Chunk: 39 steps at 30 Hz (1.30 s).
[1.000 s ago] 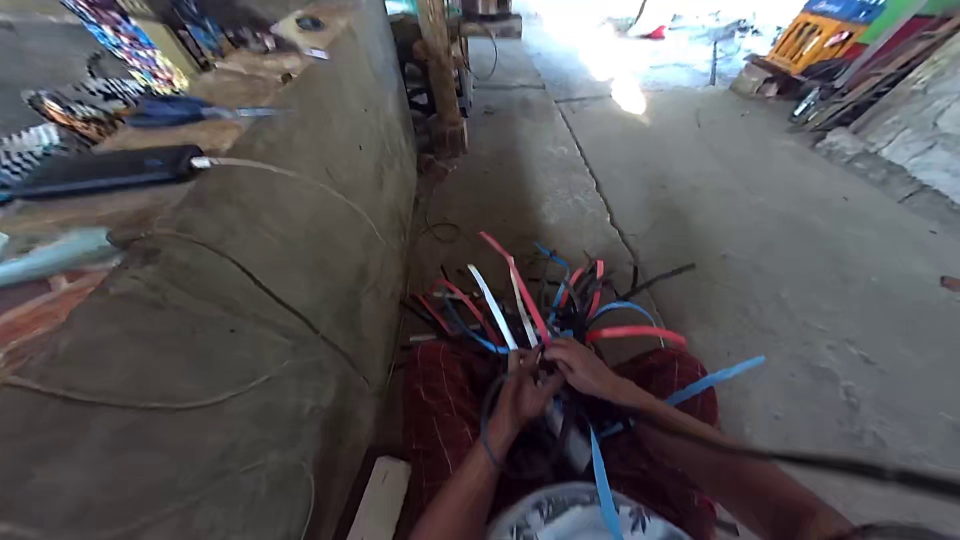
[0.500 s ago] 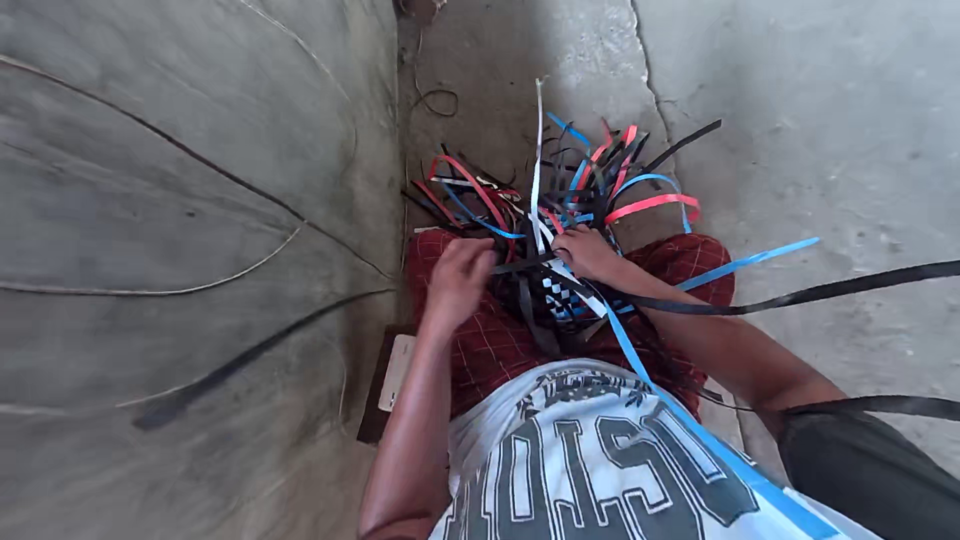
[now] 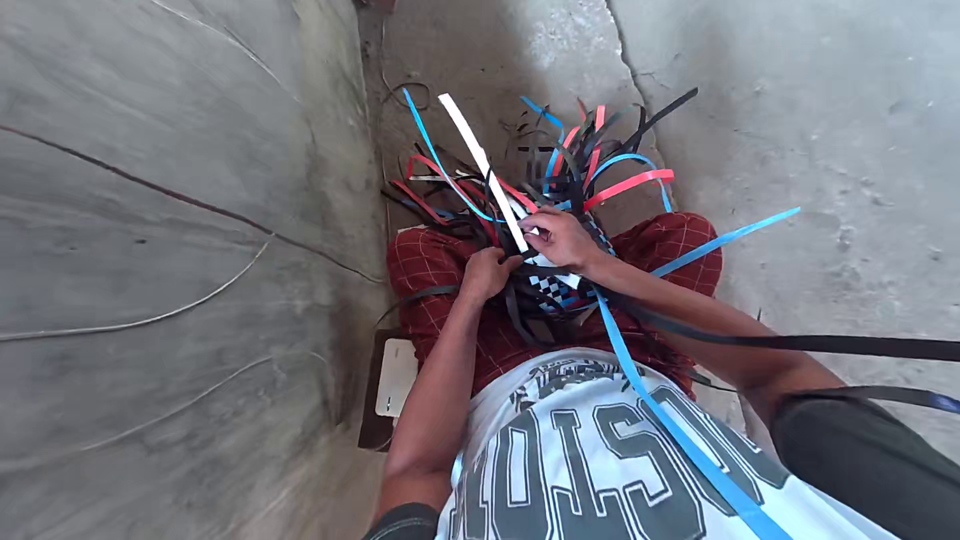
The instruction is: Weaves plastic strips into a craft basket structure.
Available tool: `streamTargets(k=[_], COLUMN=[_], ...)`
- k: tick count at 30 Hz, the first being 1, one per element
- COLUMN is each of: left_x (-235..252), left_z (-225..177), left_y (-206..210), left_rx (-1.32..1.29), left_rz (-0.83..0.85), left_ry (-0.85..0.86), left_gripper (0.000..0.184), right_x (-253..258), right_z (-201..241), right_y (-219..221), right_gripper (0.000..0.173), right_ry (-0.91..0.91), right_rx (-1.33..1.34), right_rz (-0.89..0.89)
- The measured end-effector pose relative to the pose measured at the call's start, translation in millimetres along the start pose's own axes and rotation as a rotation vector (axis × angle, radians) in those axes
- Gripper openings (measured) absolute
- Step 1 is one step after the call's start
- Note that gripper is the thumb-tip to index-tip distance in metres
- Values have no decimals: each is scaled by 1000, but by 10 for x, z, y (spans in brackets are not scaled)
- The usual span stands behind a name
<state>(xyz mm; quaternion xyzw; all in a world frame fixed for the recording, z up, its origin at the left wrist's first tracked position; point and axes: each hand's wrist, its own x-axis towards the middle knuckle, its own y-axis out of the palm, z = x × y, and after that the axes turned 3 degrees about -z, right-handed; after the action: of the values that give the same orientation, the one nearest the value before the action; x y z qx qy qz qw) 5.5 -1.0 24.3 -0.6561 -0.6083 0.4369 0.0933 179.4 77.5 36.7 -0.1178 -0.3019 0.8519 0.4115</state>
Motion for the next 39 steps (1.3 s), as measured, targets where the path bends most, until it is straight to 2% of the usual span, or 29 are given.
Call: streamTargets(k=[2, 4, 6, 9, 13, 16, 19, 21, 23, 25, 28, 32, 34, 36, 38, 39], left_x=[-83, -167, -177, -181, -151, -119, -137, -165, -183, -208, -220, -154, -103, -40, -4, -7], left_z=[-48, -72, 27, 138, 152, 188, 155, 104, 94, 79, 71, 155, 169, 174, 102, 37], left_y=[31, 18, -21, -80, -51, -5, 1, 2, 11, -2, -52, -148, -157, -102, -39, -7], left_rx=[-92, -114, -103, -128, -322, -360, -332, -274, -188, -127, -106, 0, 166, 308, 402, 433], left_rz=[0, 24, 43, 80, 125, 94, 45, 21, -12, -45, -29, 23, -95, -341, -467, -441], left_ry=[81, 166, 215, 177, 110, 128, 162, 168, 182, 154, 169, 404, 519, 554, 440, 362], left_gripper=[33, 26, 21, 18, 29, 26, 19, 18, 19, 20, 18, 15, 10, 11, 25, 27], right_x=[148, 162, -11, -361, -696, -687, -519, -361, -245, -201, -188, -173, -174, -174, -160, -151], right_z=[132, 166, 144, 75, -281, -308, -71, 117, 191, 160, 124, 97, 103, 77, 51, 35], right_y=[19, 82, 147, 233, 363, 353, 309, 255, 238, 244, 223, 197, 183, 186, 199, 205], right_gripper=[36, 31, 23, 10, 27, 28, 29, 40, 35, 22, 16, 14, 15, 15, 13, 13], right_ry=[220, 310, 170, -137, -410, -472, -280, -75, 59, 83, 96, 102, 115, 130, 158, 168], right_rx=[96, 209, 269, 225, 21, -43, 20, -50, -112, -118, -111, -68, -81, -99, -117, -126], right_rz=[248, 255, 115, 68, 102, 43, 20, 154, 270, 297, 311, 317, 316, 288, 235, 205])
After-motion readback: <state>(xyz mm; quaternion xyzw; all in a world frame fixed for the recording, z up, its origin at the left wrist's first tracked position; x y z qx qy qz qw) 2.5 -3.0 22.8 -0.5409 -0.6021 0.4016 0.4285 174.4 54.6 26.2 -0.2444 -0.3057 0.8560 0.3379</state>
